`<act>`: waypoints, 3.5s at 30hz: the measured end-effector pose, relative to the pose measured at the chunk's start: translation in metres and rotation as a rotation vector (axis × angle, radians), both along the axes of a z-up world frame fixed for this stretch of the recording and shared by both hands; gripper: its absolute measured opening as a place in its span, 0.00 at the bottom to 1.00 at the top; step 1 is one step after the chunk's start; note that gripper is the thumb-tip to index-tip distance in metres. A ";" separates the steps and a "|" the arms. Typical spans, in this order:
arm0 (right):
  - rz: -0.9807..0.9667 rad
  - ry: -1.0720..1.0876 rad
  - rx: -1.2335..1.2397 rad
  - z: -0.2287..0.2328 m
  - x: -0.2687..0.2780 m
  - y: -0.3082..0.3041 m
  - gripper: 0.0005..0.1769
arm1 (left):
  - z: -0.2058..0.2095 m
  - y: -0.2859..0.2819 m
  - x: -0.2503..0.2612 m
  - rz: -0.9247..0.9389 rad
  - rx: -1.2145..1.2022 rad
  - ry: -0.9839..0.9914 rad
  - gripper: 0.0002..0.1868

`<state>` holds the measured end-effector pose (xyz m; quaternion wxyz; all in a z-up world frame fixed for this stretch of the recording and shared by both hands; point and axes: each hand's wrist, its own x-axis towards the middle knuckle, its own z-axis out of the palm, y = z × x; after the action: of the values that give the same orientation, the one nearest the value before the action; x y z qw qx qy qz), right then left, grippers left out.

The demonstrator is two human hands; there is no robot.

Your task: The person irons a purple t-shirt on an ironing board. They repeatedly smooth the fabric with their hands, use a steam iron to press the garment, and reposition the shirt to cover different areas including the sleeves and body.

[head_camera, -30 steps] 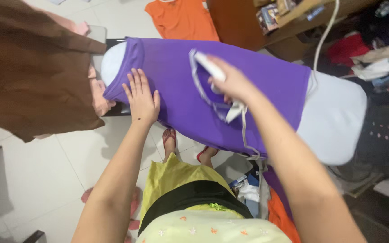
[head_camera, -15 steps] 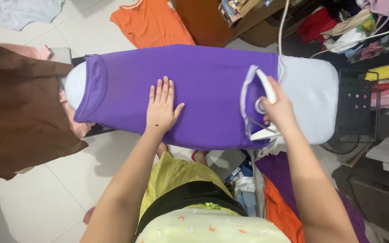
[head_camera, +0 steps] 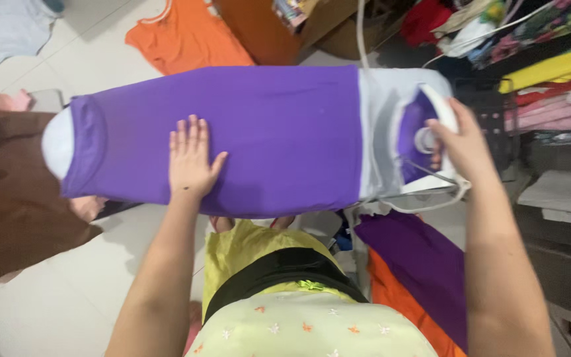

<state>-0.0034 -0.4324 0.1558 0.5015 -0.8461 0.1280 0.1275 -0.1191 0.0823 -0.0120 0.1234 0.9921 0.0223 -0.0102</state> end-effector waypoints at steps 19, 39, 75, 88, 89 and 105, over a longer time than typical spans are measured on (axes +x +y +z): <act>0.064 -0.130 -0.898 -0.133 0.082 -0.288 0.27 | -0.008 -0.025 -0.012 0.361 -0.086 -0.113 0.41; 0.038 -0.494 -0.726 -0.149 0.062 -0.090 0.31 | 0.015 0.163 -0.032 0.720 -0.066 -0.154 0.35; -0.007 -0.341 -0.514 -0.191 0.153 0.108 0.17 | 0.028 0.207 0.115 0.550 -1.167 -0.022 0.12; 0.056 -0.241 -0.446 -0.186 0.130 0.102 0.32 | 0.010 0.180 0.105 0.508 -0.298 -0.158 0.24; 0.050 -0.227 -0.423 -0.183 0.114 0.099 0.31 | 0.014 0.172 0.092 0.408 -0.217 -0.255 0.25; 0.008 0.043 -0.414 -0.126 -0.124 0.100 0.30 | 0.063 0.026 -0.071 -0.262 -0.269 -0.064 0.19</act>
<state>-0.1271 -0.3321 0.0300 0.3136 -0.9287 0.1586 0.1187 -0.1903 0.1079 0.0513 0.2532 0.9609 -0.1124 0.0026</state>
